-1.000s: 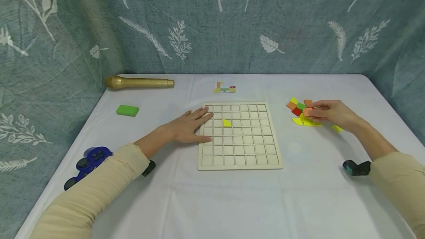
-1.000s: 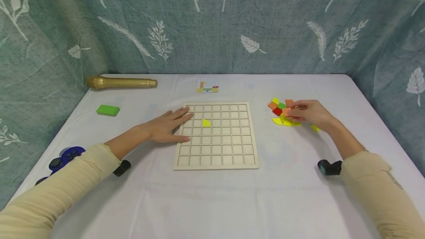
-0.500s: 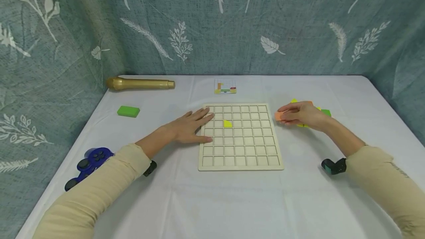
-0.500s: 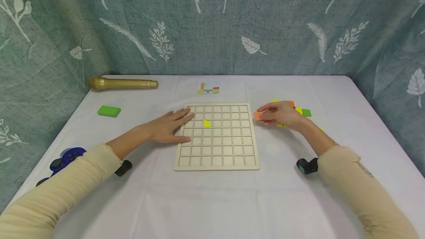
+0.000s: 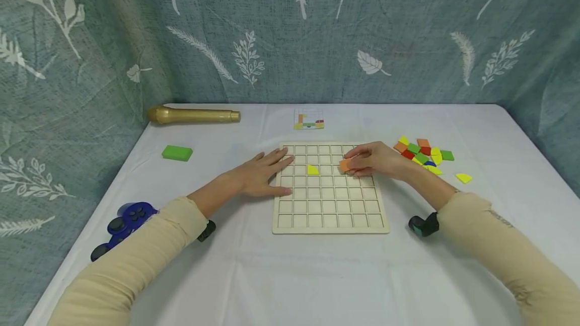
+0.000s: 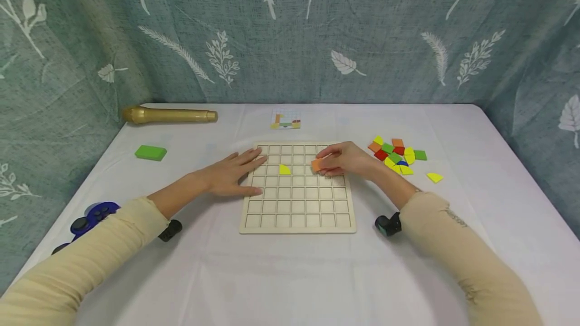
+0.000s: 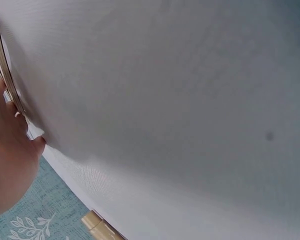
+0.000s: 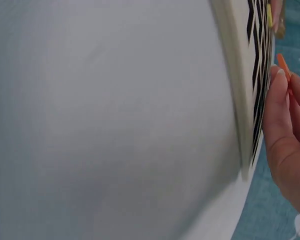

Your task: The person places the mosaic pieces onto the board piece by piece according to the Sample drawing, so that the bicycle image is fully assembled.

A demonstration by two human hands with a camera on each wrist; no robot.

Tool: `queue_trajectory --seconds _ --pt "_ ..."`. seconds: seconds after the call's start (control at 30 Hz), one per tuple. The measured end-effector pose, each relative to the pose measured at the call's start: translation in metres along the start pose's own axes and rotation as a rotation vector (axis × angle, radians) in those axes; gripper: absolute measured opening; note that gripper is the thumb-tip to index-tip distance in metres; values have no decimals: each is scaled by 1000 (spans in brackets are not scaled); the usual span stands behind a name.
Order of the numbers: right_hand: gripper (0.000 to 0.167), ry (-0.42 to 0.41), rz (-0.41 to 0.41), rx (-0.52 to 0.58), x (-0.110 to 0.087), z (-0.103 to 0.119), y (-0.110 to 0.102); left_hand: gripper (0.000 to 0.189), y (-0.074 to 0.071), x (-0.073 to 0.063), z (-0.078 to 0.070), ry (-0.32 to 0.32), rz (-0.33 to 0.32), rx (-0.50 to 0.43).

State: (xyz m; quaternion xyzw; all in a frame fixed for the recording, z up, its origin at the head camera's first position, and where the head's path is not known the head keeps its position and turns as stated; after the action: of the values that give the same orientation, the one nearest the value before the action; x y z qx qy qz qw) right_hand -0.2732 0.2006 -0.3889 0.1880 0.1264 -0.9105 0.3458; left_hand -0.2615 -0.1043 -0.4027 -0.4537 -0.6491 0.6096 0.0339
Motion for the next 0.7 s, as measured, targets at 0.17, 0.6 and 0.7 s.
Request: queue_trajectory --seconds 0.17,0.6,0.7 --pt "33 -22 27 2 15 11 19 89 1 -1 -1 -4 -2 6" --pt "32 -9 13 28 41 27 53 90 1 -1 0 -5 8 3" --pt "31 0 4 37 45 27 57 90 2 -1 1 -9 10 6"
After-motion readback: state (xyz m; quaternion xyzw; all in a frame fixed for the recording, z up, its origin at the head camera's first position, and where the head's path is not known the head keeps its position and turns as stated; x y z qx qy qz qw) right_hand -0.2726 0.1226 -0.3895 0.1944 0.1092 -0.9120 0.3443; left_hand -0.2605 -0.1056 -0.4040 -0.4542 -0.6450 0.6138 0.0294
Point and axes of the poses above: each hand's wrist, its own x-axis towards the middle knuckle, its own y-axis out of the palm, z = x × y, the point moved 2 cm from there along x, towards the middle knuckle, and after that the axes turned 13 degrees about z, right-handed, at the moved point
